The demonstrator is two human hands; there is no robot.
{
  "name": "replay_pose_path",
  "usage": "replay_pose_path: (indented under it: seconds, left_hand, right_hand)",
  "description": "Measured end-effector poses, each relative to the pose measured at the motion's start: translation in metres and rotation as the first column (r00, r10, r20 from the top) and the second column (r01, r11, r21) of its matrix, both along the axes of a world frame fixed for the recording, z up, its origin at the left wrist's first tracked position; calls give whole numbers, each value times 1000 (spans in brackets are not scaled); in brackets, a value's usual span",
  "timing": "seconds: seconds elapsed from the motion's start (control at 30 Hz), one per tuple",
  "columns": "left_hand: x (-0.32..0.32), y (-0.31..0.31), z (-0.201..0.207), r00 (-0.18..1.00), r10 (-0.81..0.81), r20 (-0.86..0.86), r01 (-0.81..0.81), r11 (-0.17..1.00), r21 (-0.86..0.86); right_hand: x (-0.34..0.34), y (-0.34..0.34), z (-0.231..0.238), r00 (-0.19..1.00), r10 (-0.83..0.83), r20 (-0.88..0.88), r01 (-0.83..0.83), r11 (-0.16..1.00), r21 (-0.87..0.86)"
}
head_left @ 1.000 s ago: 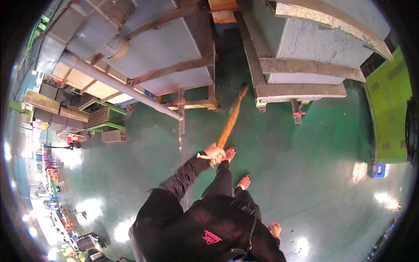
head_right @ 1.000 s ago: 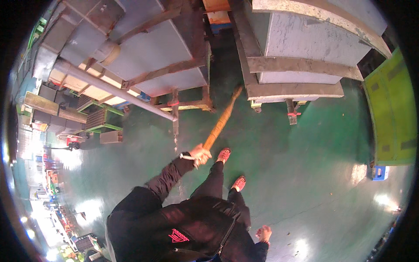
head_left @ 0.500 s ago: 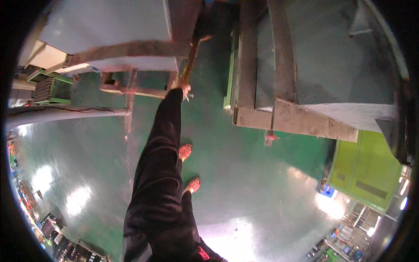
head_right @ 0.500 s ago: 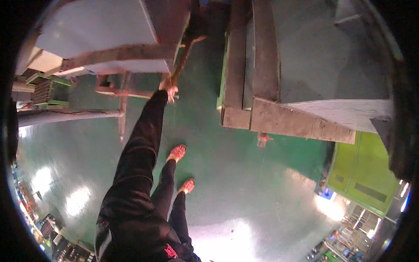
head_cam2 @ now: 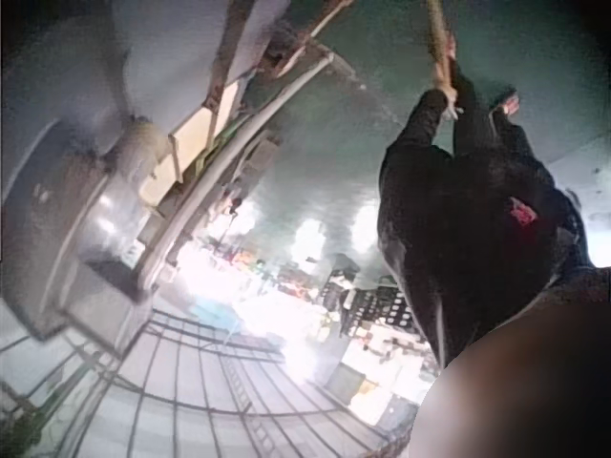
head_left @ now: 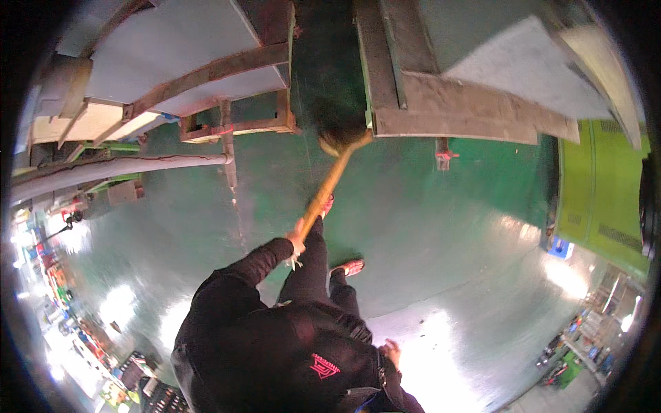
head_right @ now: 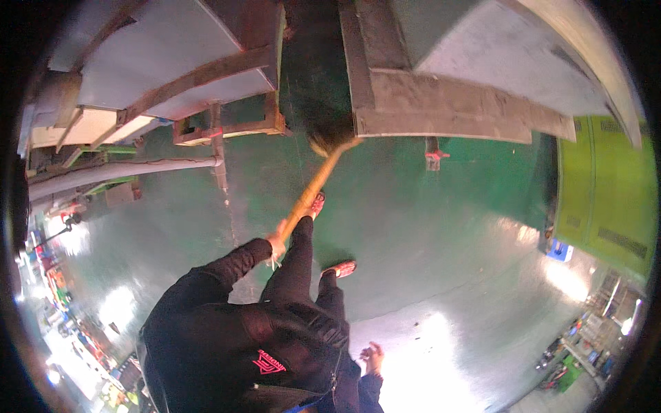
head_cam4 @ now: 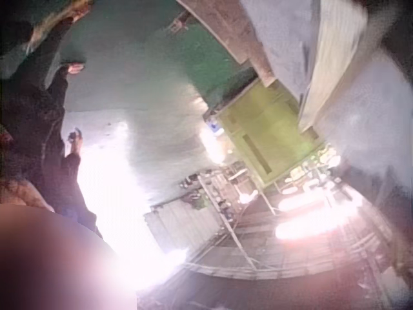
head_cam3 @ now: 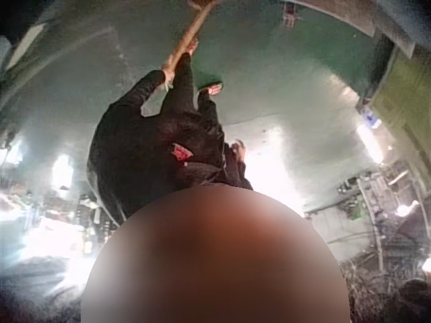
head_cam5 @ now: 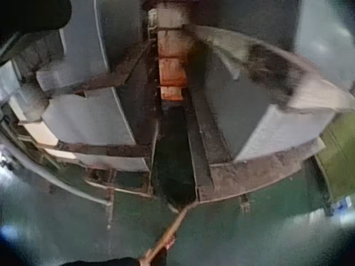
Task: The person sweeps a green factory floor using a long-handled broom, moving around stacked crates, machinery, and a fan. The person gathers debris into piles while navigating the workspace.
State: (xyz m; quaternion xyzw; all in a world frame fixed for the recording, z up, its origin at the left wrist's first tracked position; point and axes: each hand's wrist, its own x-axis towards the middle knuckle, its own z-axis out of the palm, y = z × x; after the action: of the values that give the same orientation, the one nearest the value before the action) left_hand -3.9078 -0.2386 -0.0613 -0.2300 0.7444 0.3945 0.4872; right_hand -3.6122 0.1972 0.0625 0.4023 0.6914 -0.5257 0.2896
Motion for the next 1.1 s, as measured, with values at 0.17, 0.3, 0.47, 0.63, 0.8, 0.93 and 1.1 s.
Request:
replay_pose_path:
  seconds: [0.17, 0.3, 0.47, 0.63, 0.8, 0.93, 1.1]
  left_hand:
    - [73, 85, 58, 952, 20, 306, -175, 855, 487]
    - [56, 184, 56, 588, -312, 747, -297, 775, 558]
    - [75, 254, 97, 45, -143, 989, -884, 456, 106]
    - [73, 238, 159, 808, 56, 586, -475, 651, 593]
    - [15, 240, 155, 998, 53, 16, -55, 920, 389]
    - [-90, 284, 94, 999, -42, 18, 37, 976, 215]
    - [-144, 379, 5, 991, 83, 104, -127, 833, 538]
  right_hand:
    - [26, 38, -29, 964, -265, 25, 267, 960, -86]
    - [59, 62, -36, 894, -444, 56, 447, 889, -101]
    - [118, 104, -32, 861, -495, 116, 507, 854, -116]
    - [159, 133, -47, 706, -694, 143, 705, 708, -43]
    - [162, 121, -64, 554, -826, 102, 833, 547, -87]
    - [154, 97, -50, 547, -837, 12, 834, 544, -93]
    - [163, 74, -16, 603, -793, 92, 787, 610, 94]
